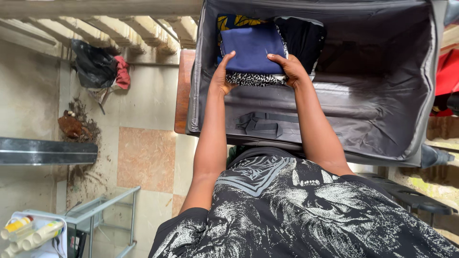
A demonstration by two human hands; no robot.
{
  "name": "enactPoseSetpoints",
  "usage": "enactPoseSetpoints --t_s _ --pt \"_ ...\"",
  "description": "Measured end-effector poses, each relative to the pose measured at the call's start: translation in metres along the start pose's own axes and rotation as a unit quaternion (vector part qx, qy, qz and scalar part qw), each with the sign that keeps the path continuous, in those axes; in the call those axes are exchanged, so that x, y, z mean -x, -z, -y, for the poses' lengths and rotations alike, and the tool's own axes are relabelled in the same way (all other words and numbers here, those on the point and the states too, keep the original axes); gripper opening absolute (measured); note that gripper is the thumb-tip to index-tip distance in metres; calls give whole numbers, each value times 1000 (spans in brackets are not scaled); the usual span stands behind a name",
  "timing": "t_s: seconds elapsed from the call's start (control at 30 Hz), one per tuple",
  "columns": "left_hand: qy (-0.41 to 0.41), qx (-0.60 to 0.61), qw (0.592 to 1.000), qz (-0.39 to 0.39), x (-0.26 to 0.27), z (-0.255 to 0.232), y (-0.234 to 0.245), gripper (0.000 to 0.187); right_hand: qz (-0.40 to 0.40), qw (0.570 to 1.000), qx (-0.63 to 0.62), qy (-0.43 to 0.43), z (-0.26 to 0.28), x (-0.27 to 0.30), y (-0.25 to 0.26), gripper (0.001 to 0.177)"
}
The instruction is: The person removes several folded garments and a black mesh bag from a suitcase and stacks them onto a wooden table.
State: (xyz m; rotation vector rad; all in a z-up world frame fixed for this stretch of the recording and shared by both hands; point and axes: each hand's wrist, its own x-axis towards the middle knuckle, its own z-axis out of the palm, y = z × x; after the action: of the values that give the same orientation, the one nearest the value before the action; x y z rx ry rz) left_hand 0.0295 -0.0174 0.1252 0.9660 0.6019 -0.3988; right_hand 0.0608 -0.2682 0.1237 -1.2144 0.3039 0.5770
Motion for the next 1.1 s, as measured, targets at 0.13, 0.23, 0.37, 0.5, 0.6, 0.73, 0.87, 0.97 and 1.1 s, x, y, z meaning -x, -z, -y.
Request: enactPoseSetpoints --t_s 0.13,0.23,0.37,0.5,0.6,0.73,0.87,0.97,1.1 --pt "-47 46 994 82 7 4 -11 78 15 995 7 95 20 40 -2 57" --pt "-76 67 986 132 22 -2 -25 66 16 990 -3 142 37 70 -2 58" --pt "-77 119 958 250 48 -17 -49 44 3 974 -17 225 47 116 -6 61" --pt "-91 102 952 273 76 -10 -54 28 3 961 -29 274 36 173 -14 62" --pt "-63 91 948 299 96 1 -43 23 -24 957 -38 285 15 213 -24 61" --pt "-53 67 946 313 123 21 -30 20 -78 948 -58 304 -26 262 -40 61" --pt "9 67 933 353 150 54 -24 22 -136 936 -76 316 -69 312 -45 62" --pt "36 42 930 362 171 86 -22 25 -186 924 -92 320 -101 350 -45 62" --pt "88 1 920 383 195 117 -32 33 -245 905 -119 328 -133 396 -46 61"
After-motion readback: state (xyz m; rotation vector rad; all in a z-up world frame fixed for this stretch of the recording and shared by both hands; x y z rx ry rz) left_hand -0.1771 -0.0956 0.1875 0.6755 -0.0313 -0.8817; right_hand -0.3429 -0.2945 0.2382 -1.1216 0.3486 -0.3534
